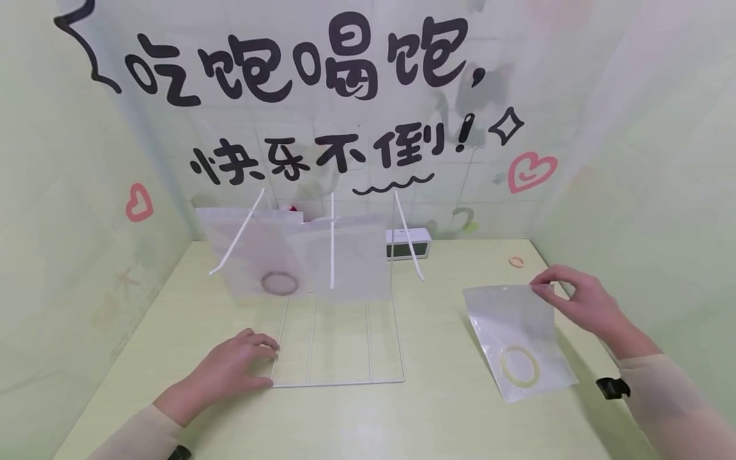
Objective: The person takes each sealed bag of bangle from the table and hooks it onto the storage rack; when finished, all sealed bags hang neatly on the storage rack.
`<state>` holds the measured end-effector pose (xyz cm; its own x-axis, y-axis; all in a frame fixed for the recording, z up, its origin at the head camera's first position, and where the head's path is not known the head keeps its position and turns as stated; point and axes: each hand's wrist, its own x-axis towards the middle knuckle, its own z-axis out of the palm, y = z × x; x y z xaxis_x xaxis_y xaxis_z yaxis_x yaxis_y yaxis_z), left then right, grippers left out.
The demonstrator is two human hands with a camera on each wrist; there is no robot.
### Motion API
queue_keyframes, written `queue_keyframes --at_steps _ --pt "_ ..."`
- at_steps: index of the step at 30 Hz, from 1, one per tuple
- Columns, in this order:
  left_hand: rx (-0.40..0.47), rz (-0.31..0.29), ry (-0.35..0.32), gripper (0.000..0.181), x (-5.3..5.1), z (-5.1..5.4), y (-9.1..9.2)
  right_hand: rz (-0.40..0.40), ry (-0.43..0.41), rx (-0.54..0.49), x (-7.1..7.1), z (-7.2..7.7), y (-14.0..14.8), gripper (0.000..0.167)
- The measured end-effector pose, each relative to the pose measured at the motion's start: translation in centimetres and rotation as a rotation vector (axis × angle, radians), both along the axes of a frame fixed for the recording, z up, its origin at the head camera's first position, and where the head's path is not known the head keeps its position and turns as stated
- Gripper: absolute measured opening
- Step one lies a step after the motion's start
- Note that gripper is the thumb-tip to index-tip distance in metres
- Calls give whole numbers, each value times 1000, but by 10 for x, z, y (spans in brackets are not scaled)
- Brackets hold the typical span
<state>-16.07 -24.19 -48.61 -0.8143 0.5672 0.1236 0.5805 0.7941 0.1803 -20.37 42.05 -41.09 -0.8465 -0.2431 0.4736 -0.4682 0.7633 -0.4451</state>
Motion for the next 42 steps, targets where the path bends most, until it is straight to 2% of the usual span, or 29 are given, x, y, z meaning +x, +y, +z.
queue_keyframes --at_steps 5,15,23,26,29,31,36,39,42 --pt "-2 2 1 39 1 1 0 57 56 -15 3 10 -4 32" --pt "3 4 1 39 1 1 1 141 95 -44 16 37 -21 41" --pt "9 -2 21 39 0 0 2 292 196 -57 20 62 -36 51" --pt "15 -7 34 39 0 -1 1 317 197 -70 24 72 -44 50" --pt "15 -9 33 39 0 -1 1 352 176 -110 30 80 -52 46" --pt "11 -1 21 39 0 -1 1 412 162 -180 32 83 -58 39" --pt "3 6 8 38 1 0 1 647 179 -370 32 91 -81 16" --pt "0 11 9 38 1 0 0 723 222 -390 34 96 -99 10" --pt "6 13 9 37 2 0 0 744 248 -392 37 103 -115 8"
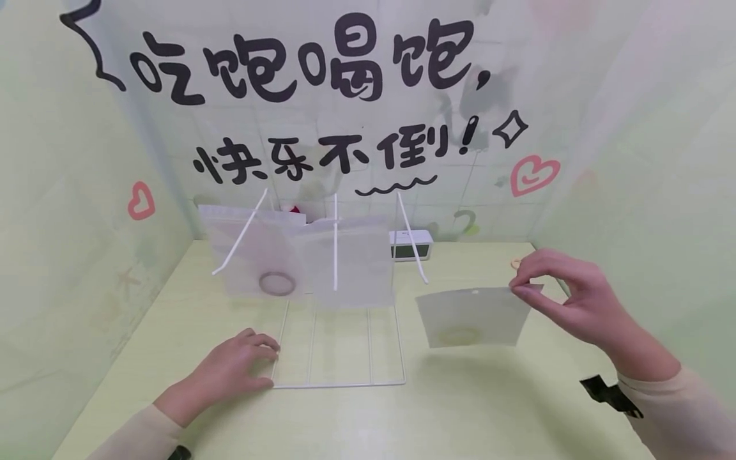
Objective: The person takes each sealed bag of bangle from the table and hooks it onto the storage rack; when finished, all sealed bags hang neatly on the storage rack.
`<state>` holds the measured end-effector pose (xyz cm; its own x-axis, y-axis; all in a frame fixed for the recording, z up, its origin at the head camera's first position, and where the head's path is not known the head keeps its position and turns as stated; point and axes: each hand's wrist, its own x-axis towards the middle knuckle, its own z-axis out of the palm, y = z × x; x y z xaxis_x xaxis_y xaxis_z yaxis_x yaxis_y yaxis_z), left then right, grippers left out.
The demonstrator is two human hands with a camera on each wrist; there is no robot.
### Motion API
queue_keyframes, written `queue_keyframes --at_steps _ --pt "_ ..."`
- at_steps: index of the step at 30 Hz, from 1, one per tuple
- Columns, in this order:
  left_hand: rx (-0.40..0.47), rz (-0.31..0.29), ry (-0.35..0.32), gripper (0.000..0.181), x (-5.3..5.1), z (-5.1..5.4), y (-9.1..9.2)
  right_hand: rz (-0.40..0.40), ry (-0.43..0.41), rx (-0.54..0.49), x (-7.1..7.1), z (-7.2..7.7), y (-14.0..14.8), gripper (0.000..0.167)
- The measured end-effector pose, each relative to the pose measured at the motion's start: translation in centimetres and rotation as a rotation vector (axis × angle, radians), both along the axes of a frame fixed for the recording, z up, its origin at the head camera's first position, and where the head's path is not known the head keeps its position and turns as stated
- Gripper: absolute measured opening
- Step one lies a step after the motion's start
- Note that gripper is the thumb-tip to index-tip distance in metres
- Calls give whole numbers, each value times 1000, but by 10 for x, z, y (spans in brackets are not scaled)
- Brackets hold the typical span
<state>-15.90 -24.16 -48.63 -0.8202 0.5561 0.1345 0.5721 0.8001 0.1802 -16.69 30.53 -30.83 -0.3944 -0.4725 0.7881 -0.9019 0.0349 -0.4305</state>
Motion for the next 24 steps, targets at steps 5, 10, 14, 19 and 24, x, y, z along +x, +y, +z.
queue_keyframes --at_steps 5,10,14,19,24 --pt "8 -5 8 38 -1 0 1 20 29 -16 4 10 -19 6" --pt "3 -2 4 39 -1 -1 -1 31 75 -41 4 16 -37 9" --pt "2 0 4 39 0 -1 -1 42 93 -63 8 24 -52 12" --pt "-3 -3 10 39 0 -1 0 34 116 -69 10 33 -64 14" --pt "-12 -14 17 39 -1 0 0 -7 149 -65 9 37 -71 17"
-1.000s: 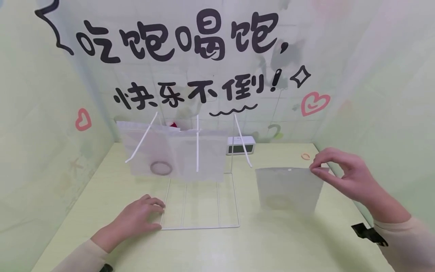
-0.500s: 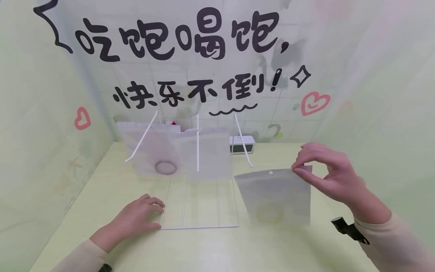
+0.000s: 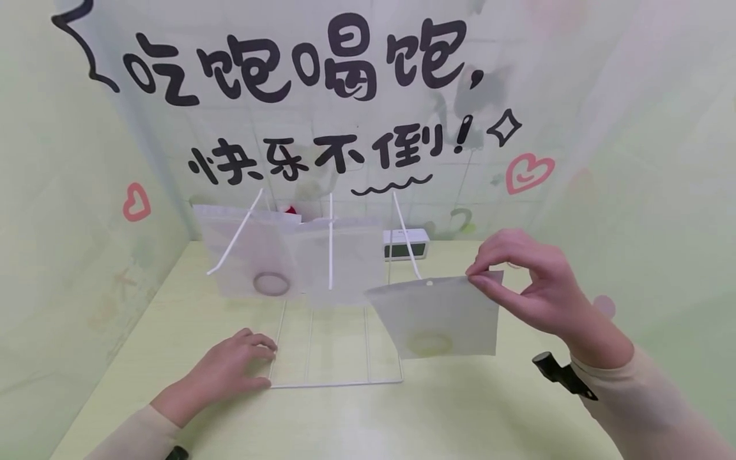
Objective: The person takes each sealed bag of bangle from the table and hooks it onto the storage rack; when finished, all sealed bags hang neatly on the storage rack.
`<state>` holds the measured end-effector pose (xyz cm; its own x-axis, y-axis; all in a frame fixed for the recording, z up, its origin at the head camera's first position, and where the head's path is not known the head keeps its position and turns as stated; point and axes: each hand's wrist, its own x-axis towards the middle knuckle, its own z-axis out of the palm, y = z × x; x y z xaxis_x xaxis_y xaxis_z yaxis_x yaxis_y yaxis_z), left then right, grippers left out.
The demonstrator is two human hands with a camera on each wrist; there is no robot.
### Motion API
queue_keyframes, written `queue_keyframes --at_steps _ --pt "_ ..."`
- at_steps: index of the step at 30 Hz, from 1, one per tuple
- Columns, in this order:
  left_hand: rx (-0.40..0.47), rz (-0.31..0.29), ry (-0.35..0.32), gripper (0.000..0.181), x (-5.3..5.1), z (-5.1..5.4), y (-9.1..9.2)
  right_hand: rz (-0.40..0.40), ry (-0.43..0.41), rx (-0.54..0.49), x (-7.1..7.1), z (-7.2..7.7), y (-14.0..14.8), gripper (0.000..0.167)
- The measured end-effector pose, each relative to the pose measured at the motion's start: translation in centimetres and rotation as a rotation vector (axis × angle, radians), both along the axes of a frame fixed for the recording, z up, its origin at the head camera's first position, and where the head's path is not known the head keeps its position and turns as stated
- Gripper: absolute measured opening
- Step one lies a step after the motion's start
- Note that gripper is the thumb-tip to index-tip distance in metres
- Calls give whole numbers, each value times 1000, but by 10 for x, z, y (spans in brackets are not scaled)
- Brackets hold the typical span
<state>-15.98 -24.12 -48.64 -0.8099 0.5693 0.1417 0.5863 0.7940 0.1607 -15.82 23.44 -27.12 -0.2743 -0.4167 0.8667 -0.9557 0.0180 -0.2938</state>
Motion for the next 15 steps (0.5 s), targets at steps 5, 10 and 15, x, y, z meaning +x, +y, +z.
queue_keyframes --at_steps 5,10,15 --pt "-1 -7 0 39 0 1 0 -57 16 12 -3 0 -2 19" --pt "-7 -5 -2 39 -1 1 0 -84 15 27 -5 0 -5 17" --pt "-12 1 -16 40 -2 1 -1 -119 28 67 -10 -3 -5 15"
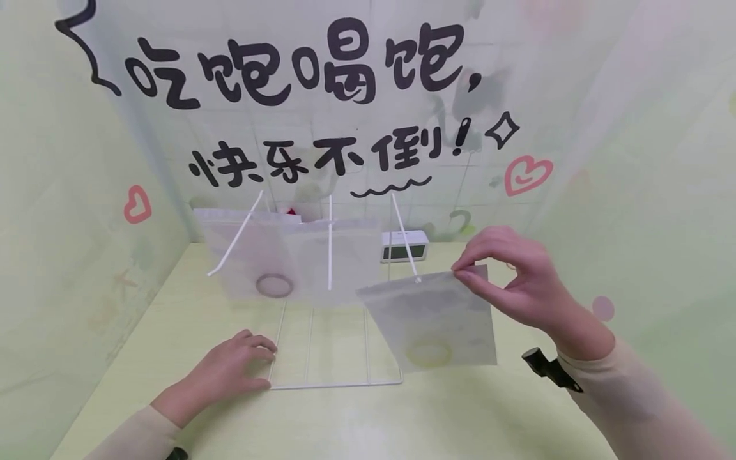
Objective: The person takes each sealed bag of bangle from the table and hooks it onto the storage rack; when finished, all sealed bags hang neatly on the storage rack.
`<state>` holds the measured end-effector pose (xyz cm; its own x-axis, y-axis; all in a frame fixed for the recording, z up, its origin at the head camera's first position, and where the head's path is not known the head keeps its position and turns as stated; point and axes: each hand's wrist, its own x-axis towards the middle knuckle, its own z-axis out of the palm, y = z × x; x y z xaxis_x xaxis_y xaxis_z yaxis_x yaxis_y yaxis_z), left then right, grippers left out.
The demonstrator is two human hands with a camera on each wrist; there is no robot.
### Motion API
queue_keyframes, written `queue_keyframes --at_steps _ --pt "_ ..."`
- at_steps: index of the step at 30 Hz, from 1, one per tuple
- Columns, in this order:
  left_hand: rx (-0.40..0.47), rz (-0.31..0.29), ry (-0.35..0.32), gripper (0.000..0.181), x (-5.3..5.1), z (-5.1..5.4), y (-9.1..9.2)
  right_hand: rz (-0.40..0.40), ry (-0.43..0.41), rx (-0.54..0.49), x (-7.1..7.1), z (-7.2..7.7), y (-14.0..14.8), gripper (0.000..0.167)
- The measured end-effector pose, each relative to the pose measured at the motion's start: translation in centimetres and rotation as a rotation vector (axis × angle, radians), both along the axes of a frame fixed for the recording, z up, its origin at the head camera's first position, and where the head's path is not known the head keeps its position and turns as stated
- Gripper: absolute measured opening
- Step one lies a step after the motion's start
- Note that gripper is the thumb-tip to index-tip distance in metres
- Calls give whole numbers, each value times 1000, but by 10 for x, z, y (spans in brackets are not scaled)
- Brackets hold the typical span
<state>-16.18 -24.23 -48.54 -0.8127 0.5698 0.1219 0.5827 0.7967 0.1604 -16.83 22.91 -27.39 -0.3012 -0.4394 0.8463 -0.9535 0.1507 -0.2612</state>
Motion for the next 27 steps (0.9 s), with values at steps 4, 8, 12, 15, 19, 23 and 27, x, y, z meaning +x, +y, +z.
queue_keyframes --at_steps 4,8,12,15,19,23,27 --pt "6 4 -3 40 0 -1 0 -44 0 42 -7 -3 3 6" --pt "10 1 0 40 0 -1 0 -79 -11 81 -14 -6 7 7" --pt "13 1 4 40 1 0 1 -115 -4 108 -23 -9 9 7" --pt "14 4 4 40 1 1 2 -153 16 120 -31 -10 10 11" --pt "8 6 5 41 1 1 1 -197 37 121 -42 -13 8 15" --pt "12 2 9 41 1 -1 1 -223 46 107 -53 -16 8 9" --pt "17 -1 12 40 0 -2 0 -251 39 94 -62 -19 8 7"
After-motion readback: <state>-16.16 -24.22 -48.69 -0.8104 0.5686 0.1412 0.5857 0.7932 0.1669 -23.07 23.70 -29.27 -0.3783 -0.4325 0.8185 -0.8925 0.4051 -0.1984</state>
